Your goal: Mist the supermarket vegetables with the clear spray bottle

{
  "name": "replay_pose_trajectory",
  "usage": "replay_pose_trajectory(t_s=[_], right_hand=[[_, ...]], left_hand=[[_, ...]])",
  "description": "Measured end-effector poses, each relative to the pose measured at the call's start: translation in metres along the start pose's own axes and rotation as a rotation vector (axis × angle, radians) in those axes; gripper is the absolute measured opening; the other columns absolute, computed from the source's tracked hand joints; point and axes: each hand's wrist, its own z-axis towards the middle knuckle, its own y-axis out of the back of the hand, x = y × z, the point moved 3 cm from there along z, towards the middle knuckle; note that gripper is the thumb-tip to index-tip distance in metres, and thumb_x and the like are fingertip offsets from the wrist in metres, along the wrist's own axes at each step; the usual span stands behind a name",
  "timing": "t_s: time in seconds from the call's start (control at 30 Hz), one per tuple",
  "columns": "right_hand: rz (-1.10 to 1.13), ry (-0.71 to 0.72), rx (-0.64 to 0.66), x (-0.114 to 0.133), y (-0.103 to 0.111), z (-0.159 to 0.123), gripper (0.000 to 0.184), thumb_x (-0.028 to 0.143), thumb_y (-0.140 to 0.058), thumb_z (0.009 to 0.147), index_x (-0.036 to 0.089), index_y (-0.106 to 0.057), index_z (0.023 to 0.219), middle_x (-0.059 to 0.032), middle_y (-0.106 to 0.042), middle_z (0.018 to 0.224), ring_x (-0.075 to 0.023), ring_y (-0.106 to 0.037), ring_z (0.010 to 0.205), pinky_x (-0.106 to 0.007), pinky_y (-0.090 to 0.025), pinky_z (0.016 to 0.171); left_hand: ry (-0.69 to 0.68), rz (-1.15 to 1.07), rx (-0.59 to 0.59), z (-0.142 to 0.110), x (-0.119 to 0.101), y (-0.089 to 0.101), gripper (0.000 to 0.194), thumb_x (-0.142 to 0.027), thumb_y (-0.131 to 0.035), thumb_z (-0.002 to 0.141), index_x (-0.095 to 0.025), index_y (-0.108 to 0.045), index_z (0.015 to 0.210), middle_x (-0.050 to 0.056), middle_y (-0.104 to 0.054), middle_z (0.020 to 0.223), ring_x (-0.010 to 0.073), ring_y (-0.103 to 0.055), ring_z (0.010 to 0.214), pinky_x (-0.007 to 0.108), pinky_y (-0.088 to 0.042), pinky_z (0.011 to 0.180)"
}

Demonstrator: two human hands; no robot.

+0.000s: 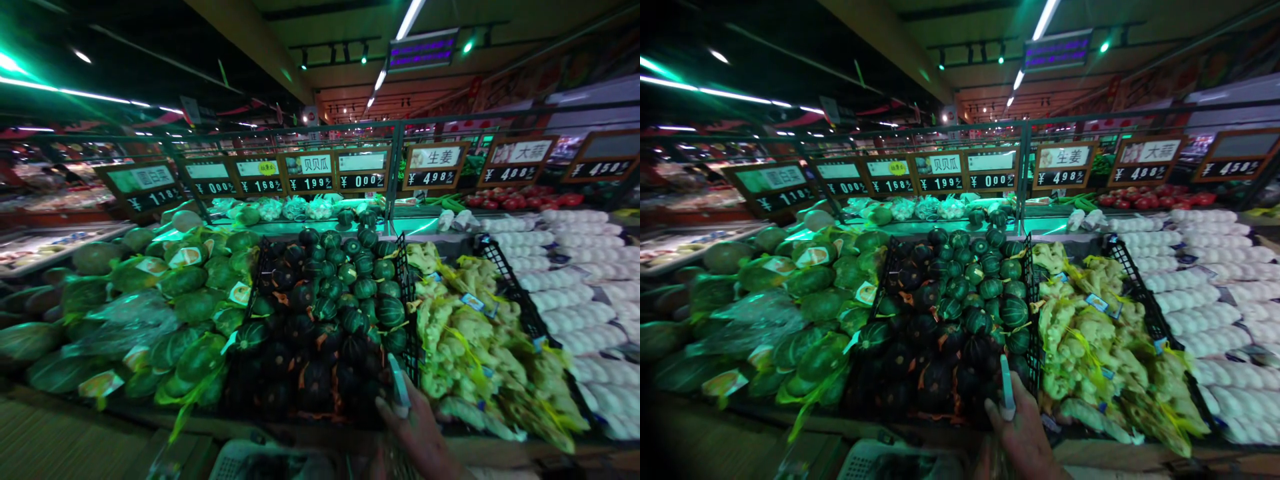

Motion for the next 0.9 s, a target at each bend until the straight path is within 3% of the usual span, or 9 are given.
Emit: replay_pose_trajectory(t_s=[0.1,0.17,0.23,0.33,0.4,0.53,0.73,0.8,0.9], right_hand=[[0.045,0.083,0.031,0.032,-0.001,0.015,0.043,0.042,-0.071,0.095,0.025,-0.067,0.134,-0.0054,-0.080,0.123,-0.0291,-0.076,0.115,-0.039,-0.060,0.100],[0.051,0.169,0.055,0.055,-0.003,0.030,0.044,0.040,-0.071,0.093,0.024,-0.066,0.134,-0.0051,-0.079,0.114,-0.0279,-0.075,0.106,-0.038,-0.060,0.093],[0.013,0.230,0.048,0.077,-0.005,0.046,0.044,0.039,-0.072,0.091,0.022,-0.065,0.131,-0.0020,-0.075,0.098,-0.0255,-0.072,0.090,-0.036,-0.058,0.082],[0.029,0.252,0.001,0.102,-0.008,0.066,0.026,0.036,-0.070,0.091,0.023,-0.066,0.114,0.0021,-0.068,0.087,-0.0205,-0.065,0.077,-0.033,-0.052,0.073],[0.050,0.242,-0.055,0.111,-0.010,0.073,0.015,0.035,-0.069,0.090,0.025,-0.063,0.098,0.0041,-0.063,0.080,-0.0182,-0.060,0.071,-0.031,-0.047,0.068],[0.032,0.201,-0.088,0.112,-0.010,0.074,0.016,0.037,-0.069,0.089,0.025,-0.062,0.096,0.0047,-0.062,0.075,-0.0185,-0.060,0.069,-0.032,-0.045,0.066],[0.088,0.188,-0.024,0.097,0.003,0.066,0.054,0.039,-0.072,0.089,0.022,-0.060,0.139,-0.0040,-0.077,0.112,-0.0242,-0.074,0.095,-0.037,-0.058,0.086],[0.067,0.143,-0.046,0.088,0.009,0.064,0.046,0.040,-0.071,0.088,0.023,-0.064,0.131,-0.0041,-0.078,0.111,-0.0244,-0.075,0.094,-0.037,-0.058,0.085],[-0.022,0.072,-0.106,0.073,0.020,0.061,0.023,0.042,-0.069,0.088,0.025,-0.063,0.103,0.0018,-0.070,0.084,-0.0216,-0.069,0.074,-0.035,-0.053,0.073]], left_hand=[[0.028,0.038,-0.038,-0.004,0.015,0.005,0.085,-0.054,-0.099,0.066,-0.033,-0.066,0.141,0.012,-0.081,0.133,0.0460,-0.073,0.134,0.068,-0.058,0.120],[0.021,0.094,-0.090,0.005,0.017,0.011,0.104,-0.047,-0.102,0.049,-0.027,-0.062,0.143,0.018,-0.076,0.144,0.0544,-0.065,0.144,0.072,-0.052,0.126],[-0.038,0.122,-0.100,0.020,0.005,0.021,0.103,-0.045,-0.096,0.049,-0.022,-0.058,0.142,0.020,-0.076,0.145,0.0552,-0.065,0.142,0.071,-0.054,0.122],[-0.166,0.115,-0.031,0.038,-0.032,0.037,0.085,-0.043,-0.088,0.069,-0.023,-0.053,0.144,0.015,-0.077,0.141,0.0417,-0.073,0.134,0.060,-0.061,0.115],[-0.199,0.162,-0.034,0.043,-0.057,0.048,0.079,-0.043,-0.089,0.071,-0.021,-0.055,0.139,0.015,-0.077,0.138,0.0398,-0.073,0.131,0.060,-0.060,0.115],[-0.190,0.195,0.003,0.043,-0.073,0.052,0.075,-0.041,-0.090,0.071,-0.021,-0.056,0.134,0.014,-0.078,0.133,0.0395,-0.075,0.127,0.060,-0.060,0.113],[-0.158,0.088,0.048,0.042,-0.043,0.030,0.081,-0.031,-0.091,0.069,-0.021,-0.051,0.139,0.016,-0.073,0.145,0.0405,-0.071,0.138,0.057,-0.060,0.116],[-0.163,0.046,0.094,0.042,-0.038,0.021,0.077,-0.028,-0.090,0.071,-0.022,-0.052,0.138,0.013,-0.075,0.141,0.0369,-0.073,0.133,0.054,-0.061,0.115],[-0.145,0.037,0.152,0.044,-0.039,0.011,0.078,-0.027,-0.092,0.072,-0.024,-0.052,0.139,0.012,-0.075,0.140,0.0353,-0.073,0.133,0.054,-0.059,0.117]])
